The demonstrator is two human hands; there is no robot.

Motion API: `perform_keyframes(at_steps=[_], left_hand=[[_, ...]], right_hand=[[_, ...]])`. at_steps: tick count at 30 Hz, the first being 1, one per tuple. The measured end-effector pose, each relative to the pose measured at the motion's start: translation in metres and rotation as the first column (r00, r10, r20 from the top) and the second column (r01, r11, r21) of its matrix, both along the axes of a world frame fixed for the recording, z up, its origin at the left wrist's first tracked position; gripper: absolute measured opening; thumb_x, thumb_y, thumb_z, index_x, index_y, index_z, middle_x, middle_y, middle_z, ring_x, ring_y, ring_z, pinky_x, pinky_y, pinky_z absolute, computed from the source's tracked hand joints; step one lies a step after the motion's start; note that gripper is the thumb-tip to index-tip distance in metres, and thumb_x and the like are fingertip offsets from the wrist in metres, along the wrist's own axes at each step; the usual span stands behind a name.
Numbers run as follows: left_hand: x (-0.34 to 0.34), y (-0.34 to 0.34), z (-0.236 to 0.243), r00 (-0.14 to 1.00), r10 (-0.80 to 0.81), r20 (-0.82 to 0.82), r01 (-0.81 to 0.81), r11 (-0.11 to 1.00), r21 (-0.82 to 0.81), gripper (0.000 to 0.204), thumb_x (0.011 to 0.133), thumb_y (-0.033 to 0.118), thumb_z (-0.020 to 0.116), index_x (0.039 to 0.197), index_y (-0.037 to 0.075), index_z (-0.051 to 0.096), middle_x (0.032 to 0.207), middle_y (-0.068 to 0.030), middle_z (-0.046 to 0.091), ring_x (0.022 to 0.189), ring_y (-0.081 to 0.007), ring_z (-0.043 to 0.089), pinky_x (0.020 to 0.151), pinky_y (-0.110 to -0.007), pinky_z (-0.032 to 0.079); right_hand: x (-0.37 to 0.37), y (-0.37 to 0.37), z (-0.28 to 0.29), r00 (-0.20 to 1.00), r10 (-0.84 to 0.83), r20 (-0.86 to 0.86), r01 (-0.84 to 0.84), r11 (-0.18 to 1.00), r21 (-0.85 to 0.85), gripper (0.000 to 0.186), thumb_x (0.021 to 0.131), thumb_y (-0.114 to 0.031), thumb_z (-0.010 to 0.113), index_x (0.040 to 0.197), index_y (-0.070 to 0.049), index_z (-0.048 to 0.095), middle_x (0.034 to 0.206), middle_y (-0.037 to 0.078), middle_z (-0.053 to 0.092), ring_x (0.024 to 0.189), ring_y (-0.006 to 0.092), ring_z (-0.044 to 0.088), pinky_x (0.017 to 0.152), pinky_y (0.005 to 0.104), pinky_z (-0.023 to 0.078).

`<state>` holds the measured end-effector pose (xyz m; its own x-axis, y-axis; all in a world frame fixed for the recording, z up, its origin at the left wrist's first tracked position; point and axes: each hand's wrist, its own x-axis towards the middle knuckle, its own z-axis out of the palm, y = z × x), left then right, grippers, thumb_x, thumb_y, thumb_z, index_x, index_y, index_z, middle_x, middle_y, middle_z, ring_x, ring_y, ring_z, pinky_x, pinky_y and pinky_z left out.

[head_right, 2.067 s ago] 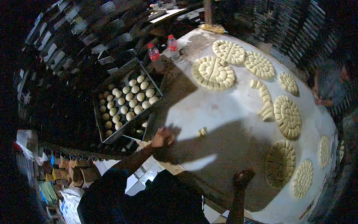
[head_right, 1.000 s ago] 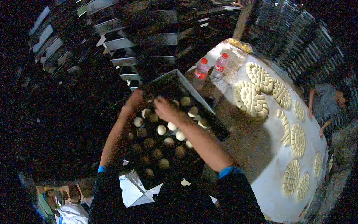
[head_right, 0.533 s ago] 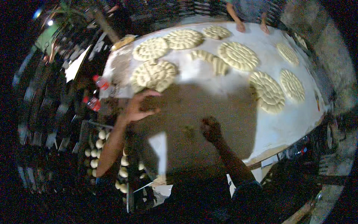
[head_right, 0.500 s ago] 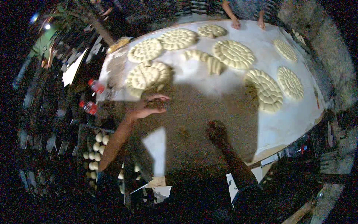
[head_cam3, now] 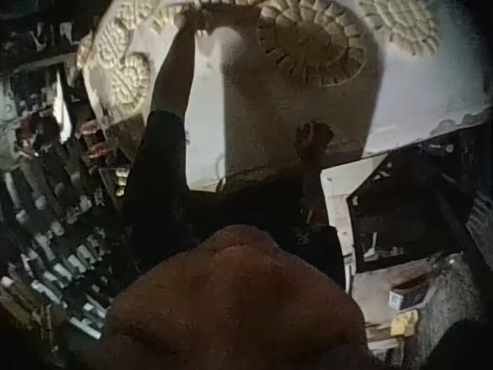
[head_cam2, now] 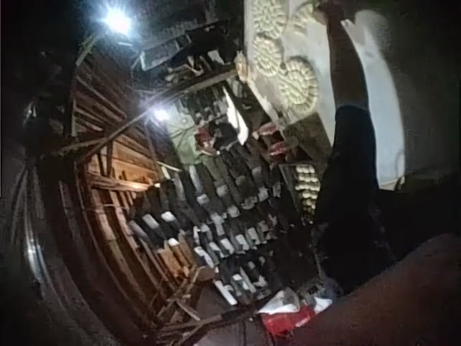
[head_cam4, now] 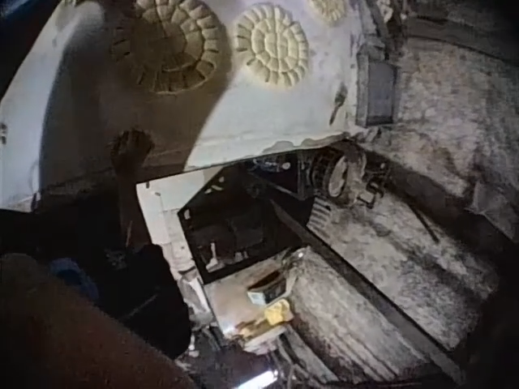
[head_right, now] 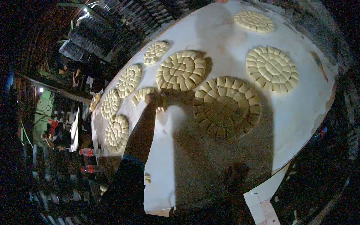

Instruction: The recorder shapes dough balls and arranges them on a large table in a bakery production area.

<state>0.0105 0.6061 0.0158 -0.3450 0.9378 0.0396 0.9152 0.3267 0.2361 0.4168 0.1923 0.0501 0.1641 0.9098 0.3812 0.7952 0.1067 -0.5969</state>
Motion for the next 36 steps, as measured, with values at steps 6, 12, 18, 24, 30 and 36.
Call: perform_keyframes(at_steps=[6, 12, 18, 24, 30, 36], left_hand=[[-0.017, -0.008, -0.014, 0.422, -0.177, 0.889, 0.181, 0.977, 0.109, 0.034, 0.082, 0.031, 0.061, 0.091, -0.002, 0.062, 0.073, -0.0077, 0.063, 0.062, -0.0201, 0.059, 0.053, -0.034, 0.048], [0.013, -0.177, -0.039, 0.907, -0.004, 0.42, -0.164, 0.918, 0.362, 0.036, 0.085, 0.032, 0.056, 0.107, 0.003, 0.061, 0.084, -0.0145, 0.066, 0.076, -0.0289, 0.064, 0.068, -0.038, 0.051], [0.051, -0.438, -0.037, 0.996, -0.08, 0.05, 0.069, 0.979, 0.194, 0.046, 0.093, 0.039, 0.044, 0.127, 0.008, 0.047, 0.123, -0.0214, 0.047, 0.113, -0.0315, 0.047, 0.1, -0.044, 0.032], [0.021, -0.527, -0.046, 0.739, -0.653, 0.165, 0.563, 0.733, 0.383, 0.043, 0.087, 0.032, 0.056, 0.12, 0.005, 0.05, 0.114, -0.016, 0.05, 0.106, -0.0298, 0.05, 0.096, -0.043, 0.037], [0.065, -0.428, 0.13, 0.643, -0.716, 0.272, 0.442, 0.637, 0.631, 0.05, 0.071, 0.005, 0.07, 0.118, 0.012, 0.051, 0.108, -0.0092, 0.053, 0.091, -0.0249, 0.054, 0.069, -0.033, 0.05], [0.037, -0.225, 0.094, 0.513, -0.432, 0.741, 0.304, 0.899, 0.314, 0.074, 0.07, -0.005, 0.067, 0.132, 0.018, 0.033, 0.115, -0.0155, 0.048, 0.101, -0.0237, 0.049, 0.084, -0.035, 0.048]], right_hand=[[0.011, 0.006, -0.002, 0.997, 0.075, 0.006, -0.073, 0.987, -0.14, 0.019, 0.08, -0.023, 0.055, 0.078, -0.005, 0.049, 0.076, 0.014, 0.047, 0.075, 0.0334, 0.045, 0.073, 0.0454, 0.032], [0.003, 0.004, -0.015, 0.991, -0.02, 0.132, 0.007, 0.995, 0.099, 0.018, 0.078, -0.022, 0.056, 0.072, -0.007, 0.048, 0.069, 0.011, 0.046, 0.067, 0.0286, 0.047, 0.07, 0.0418, 0.035], [0.014, -0.024, -0.029, 0.997, -0.079, 0.017, 0.078, 0.996, 0.038, 0.02, 0.082, -0.017, 0.056, 0.07, -0.003, 0.048, 0.062, 0.008, 0.047, 0.057, 0.0193, 0.048, 0.058, 0.0357, 0.039], [-0.145, -0.099, -0.057, 0.664, 0.335, -0.669, -0.507, 0.859, -0.072, 0.035, 0.091, -0.028, 0.052, 0.108, 0.002, 0.054, 0.091, 0.016, 0.059, 0.086, 0.025, 0.06, 0.078, 0.0368, 0.048], [-0.147, -0.069, 0.025, 0.861, 0.294, -0.415, -0.311, 0.95, 0.029, 0.031, 0.091, -0.024, 0.05, 0.111, 0.0, 0.052, 0.107, 0.02, 0.054, 0.089, 0.0298, 0.058, 0.074, 0.04, 0.048], [-0.031, -0.034, 0.013, 0.988, 0.151, -0.012, -0.151, 0.988, 0.021, 0.035, 0.087, -0.028, 0.054, 0.112, -0.004, 0.049, 0.114, 0.025, 0.042, 0.09, 0.0389, 0.052, 0.071, 0.0467, 0.046]])
